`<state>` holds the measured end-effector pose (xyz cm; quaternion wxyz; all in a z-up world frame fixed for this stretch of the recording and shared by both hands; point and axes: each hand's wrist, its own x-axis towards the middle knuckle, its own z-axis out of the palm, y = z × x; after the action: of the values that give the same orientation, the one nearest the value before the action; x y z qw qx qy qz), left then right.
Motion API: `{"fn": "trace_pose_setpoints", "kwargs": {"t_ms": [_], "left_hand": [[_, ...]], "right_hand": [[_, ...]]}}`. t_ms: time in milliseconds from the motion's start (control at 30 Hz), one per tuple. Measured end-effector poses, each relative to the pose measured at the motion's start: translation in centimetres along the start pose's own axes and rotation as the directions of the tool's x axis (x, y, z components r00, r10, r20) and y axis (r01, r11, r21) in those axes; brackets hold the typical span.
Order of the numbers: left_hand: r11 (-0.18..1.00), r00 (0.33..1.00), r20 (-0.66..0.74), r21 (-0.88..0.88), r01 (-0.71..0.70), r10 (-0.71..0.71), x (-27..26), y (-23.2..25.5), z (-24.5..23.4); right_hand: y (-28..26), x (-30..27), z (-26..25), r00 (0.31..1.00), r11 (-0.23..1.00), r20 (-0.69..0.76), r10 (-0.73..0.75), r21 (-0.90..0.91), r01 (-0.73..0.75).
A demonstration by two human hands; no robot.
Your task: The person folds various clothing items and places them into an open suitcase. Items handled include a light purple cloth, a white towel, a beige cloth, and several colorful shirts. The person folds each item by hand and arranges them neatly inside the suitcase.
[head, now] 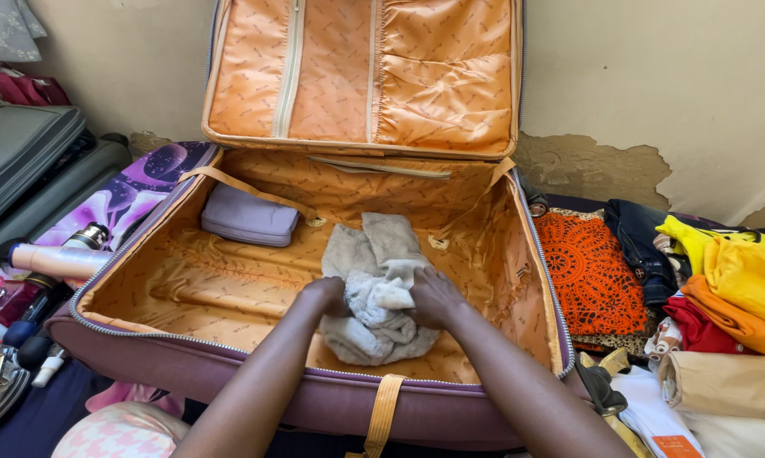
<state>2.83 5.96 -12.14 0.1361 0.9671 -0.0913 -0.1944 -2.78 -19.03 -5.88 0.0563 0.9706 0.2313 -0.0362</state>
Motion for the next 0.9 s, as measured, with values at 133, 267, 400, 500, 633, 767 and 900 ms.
{"fn": "trace_pose_setpoints", "kwargs": {"t_ms": [133, 267, 400, 500, 633, 767, 900], "left_hand": [[0.900, 0.969, -0.199, 0.432, -0.049, 0.149, 0.4, 2.9, 0.9], [0.634, 0.803, -0.071, 0.657, -0.409, 0.592, -2.6, 6.9, 0.1], [0.655, 0.841, 0.181, 0.552, -0.516, 0.510, -8.0, 8.1, 0.2], [0.589, 0.875, 0.212, 0.669, -0.454, 0.434, -9.0, 7.9, 0.6], [0.546, 0.853, 0.162, 0.706, -0.451, 0.495, -6.4, 7.6, 1.9], [0.774, 0.798, -0.049, 0.281, -0.567, 0.601, -4.2, 5.5, 1.1], [0.826, 0.787, -0.326, -0.032, -0.563, 0.524, -4.2, 4.3, -0.8]], "right_hand": [[-0.1, 0.6, 1.4, 0.976, 0.997, 0.217, 0.035, 0.063, -0.049], [1.1, 0.2, 2.2, 0.878, 0.993, 0.478, 0.033, 0.080, -0.081], [1.0, -0.1, 3.8, 0.847, 0.999, 0.531, 0.038, 0.005, -0.049], [0.8, 0.6, 4.8, 0.879, 0.998, 0.474, 0.058, -0.035, -0.047], [1.1, 0.9, 5.1, 0.906, 0.994, 0.421, 0.050, 0.065, -0.085], [1.4, 0.7, 3.0, 0.893, 0.971, 0.447, 0.061, 0.181, -0.156], [1.8, 0.2, 0.5, 0.928, 0.945, 0.369, 0.044, 0.286, -0.158]]}}
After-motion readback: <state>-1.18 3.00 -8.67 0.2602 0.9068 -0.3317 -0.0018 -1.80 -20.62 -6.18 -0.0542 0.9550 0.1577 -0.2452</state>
